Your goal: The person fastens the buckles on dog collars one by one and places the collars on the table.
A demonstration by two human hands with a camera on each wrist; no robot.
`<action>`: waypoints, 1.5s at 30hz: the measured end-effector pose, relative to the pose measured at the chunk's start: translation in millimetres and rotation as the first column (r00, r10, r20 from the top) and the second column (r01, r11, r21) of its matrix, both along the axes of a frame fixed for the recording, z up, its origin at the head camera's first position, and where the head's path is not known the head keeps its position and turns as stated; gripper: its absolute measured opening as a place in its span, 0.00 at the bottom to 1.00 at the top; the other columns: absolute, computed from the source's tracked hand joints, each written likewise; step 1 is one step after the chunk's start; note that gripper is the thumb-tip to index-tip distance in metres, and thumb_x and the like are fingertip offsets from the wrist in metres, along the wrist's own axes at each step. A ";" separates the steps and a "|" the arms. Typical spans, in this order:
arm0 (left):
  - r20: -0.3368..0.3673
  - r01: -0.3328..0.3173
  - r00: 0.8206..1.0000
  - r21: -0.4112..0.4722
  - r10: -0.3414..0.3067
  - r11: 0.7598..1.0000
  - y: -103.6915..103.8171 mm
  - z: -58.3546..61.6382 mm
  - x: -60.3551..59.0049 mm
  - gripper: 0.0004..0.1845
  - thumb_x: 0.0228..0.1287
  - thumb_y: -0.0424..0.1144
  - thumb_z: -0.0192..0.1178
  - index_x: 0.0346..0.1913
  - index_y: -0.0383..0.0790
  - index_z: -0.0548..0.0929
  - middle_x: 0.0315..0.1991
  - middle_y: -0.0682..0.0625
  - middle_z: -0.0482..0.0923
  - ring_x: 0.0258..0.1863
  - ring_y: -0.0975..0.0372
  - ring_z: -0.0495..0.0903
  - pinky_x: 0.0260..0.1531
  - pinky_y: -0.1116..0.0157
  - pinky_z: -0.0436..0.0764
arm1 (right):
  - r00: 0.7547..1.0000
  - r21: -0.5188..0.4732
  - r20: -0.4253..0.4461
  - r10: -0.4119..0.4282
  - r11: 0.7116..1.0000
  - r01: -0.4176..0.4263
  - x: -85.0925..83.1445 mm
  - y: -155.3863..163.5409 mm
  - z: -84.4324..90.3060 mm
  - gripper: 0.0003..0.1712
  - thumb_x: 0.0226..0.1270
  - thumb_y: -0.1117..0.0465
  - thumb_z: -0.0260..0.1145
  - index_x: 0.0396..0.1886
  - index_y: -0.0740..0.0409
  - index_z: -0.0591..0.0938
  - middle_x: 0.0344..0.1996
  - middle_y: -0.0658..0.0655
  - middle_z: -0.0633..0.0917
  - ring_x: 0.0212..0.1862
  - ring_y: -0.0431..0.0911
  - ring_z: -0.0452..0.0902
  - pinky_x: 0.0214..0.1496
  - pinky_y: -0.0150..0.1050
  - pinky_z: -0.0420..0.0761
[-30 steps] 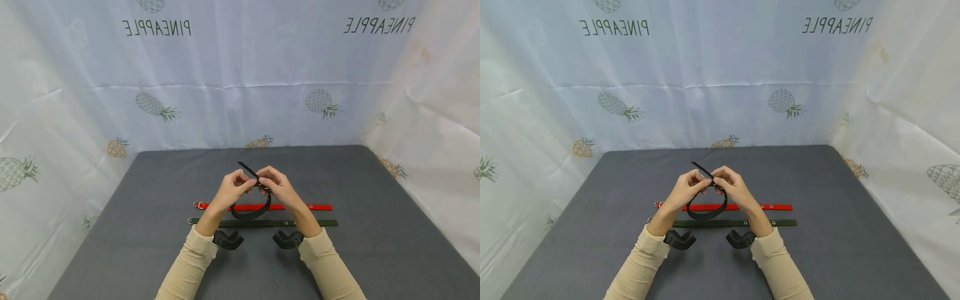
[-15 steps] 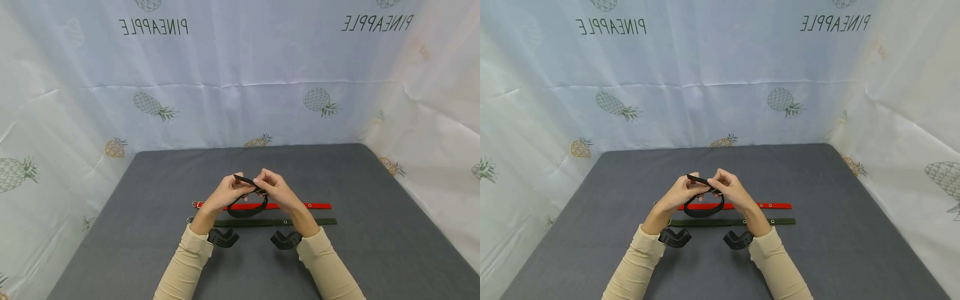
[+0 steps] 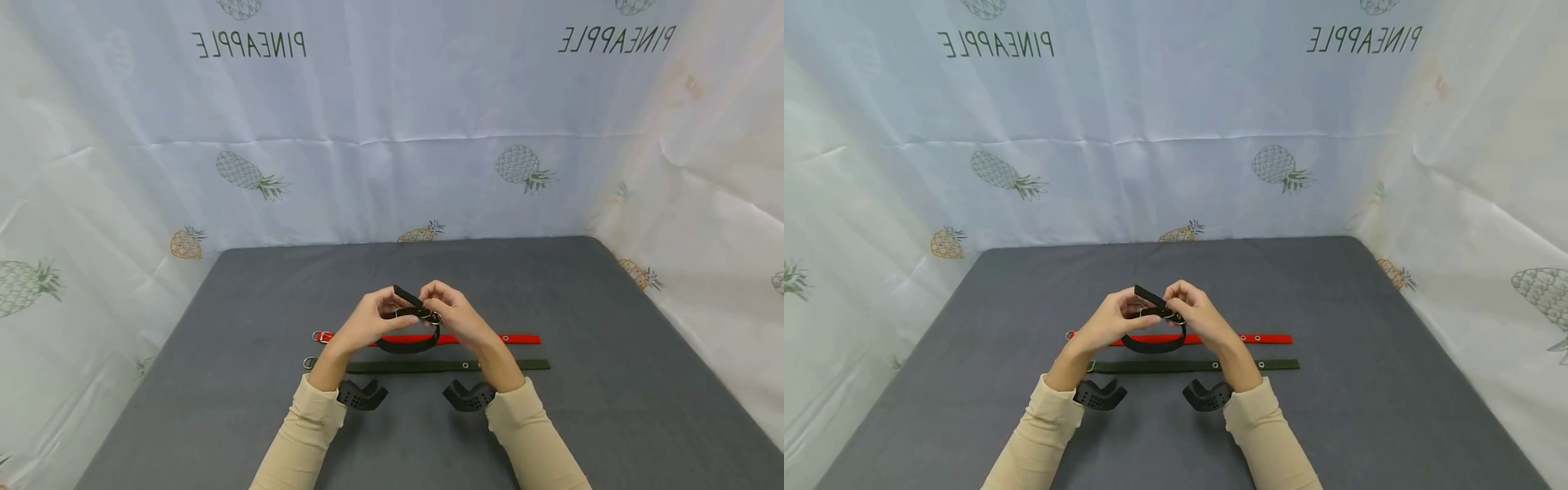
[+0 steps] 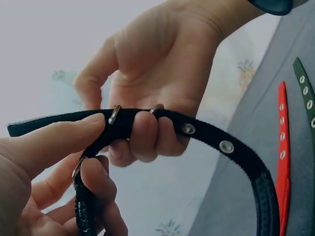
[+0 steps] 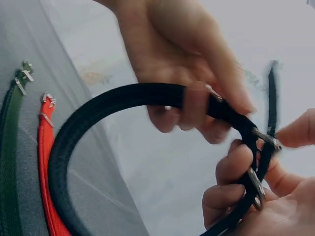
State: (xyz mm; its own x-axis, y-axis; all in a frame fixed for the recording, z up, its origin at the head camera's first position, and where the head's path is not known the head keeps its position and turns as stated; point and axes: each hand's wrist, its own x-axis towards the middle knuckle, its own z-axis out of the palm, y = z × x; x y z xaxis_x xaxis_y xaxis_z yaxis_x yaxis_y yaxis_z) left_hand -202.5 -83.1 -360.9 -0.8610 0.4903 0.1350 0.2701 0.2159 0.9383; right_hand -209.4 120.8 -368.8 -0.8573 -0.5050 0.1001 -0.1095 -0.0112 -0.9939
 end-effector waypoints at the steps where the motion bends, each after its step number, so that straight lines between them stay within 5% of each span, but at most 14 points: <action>1: -0.003 -0.009 1.000 -0.006 0.009 1.000 -1.3 -1.1 0.7 0.14 0.62 0.34 0.64 0.49 0.35 0.78 0.46 0.35 0.83 0.32 0.67 0.80 0.33 0.67 0.78 | 1.000 0.009 0.006 0.001 1.000 -0.001 -0.5 0.0 -0.3 0.04 0.75 0.64 0.46 0.41 0.55 0.69 0.35 0.50 0.72 0.32 0.43 0.70 0.38 0.32 0.76; 11: -0.017 0.021 1.000 -0.014 -0.021 1.000 -9.7 -14.4 3.5 0.15 0.60 0.34 0.66 0.48 0.33 0.79 0.43 0.34 0.84 0.33 0.72 0.81 0.35 0.72 0.76 | 0.996 0.085 0.002 0.092 0.992 -0.092 2.0 5.1 -1.3 0.08 0.75 0.66 0.48 0.47 0.66 0.69 0.41 0.52 0.73 0.36 0.40 0.75 0.44 0.36 0.80; 20: -0.043 -0.037 0.998 -0.009 0.036 0.999 -18.0 -14.1 4.8 0.18 0.62 0.35 0.65 0.54 0.36 0.80 0.53 0.38 0.81 0.52 0.51 0.81 0.48 0.68 0.80 | 1.000 0.000 0.006 -0.030 1.000 0.030 5.3 -0.5 -4.2 0.07 0.74 0.68 0.46 0.44 0.58 0.70 0.41 0.50 0.74 0.39 0.44 0.74 0.44 0.34 0.81; 30: -0.084 -0.047 0.995 0.038 0.050 0.998 -16.1 -11.2 4.1 0.18 0.63 0.35 0.64 0.56 0.35 0.80 0.53 0.38 0.81 0.43 0.66 0.80 0.42 0.71 0.80 | 0.996 -0.059 0.060 -0.061 0.996 0.065 6.6 -5.2 -2.3 0.11 0.72 0.68 0.42 0.42 0.55 0.72 0.42 0.51 0.72 0.41 0.42 0.70 0.46 0.32 0.77; 45: -0.101 -0.064 0.993 0.046 0.068 0.997 -13.1 -13.9 1.4 0.18 0.65 0.35 0.62 0.57 0.37 0.79 0.54 0.38 0.80 0.49 0.50 0.80 0.47 0.66 0.81 | 0.993 -0.061 0.091 -0.075 0.995 0.081 5.9 -8.2 0.5 0.14 0.73 0.67 0.41 0.42 0.53 0.75 0.41 0.49 0.74 0.37 0.42 0.70 0.48 0.35 0.74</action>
State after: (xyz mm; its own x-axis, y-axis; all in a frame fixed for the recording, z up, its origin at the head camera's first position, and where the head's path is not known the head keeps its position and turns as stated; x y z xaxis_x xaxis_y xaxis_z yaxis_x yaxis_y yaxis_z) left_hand -201.1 -96.2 -374.8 -0.8720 0.4246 0.2435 0.3515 0.1969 0.9153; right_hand -203.4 112.6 -368.3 -0.9007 -0.4314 0.0520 -0.0239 -0.0702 -0.9972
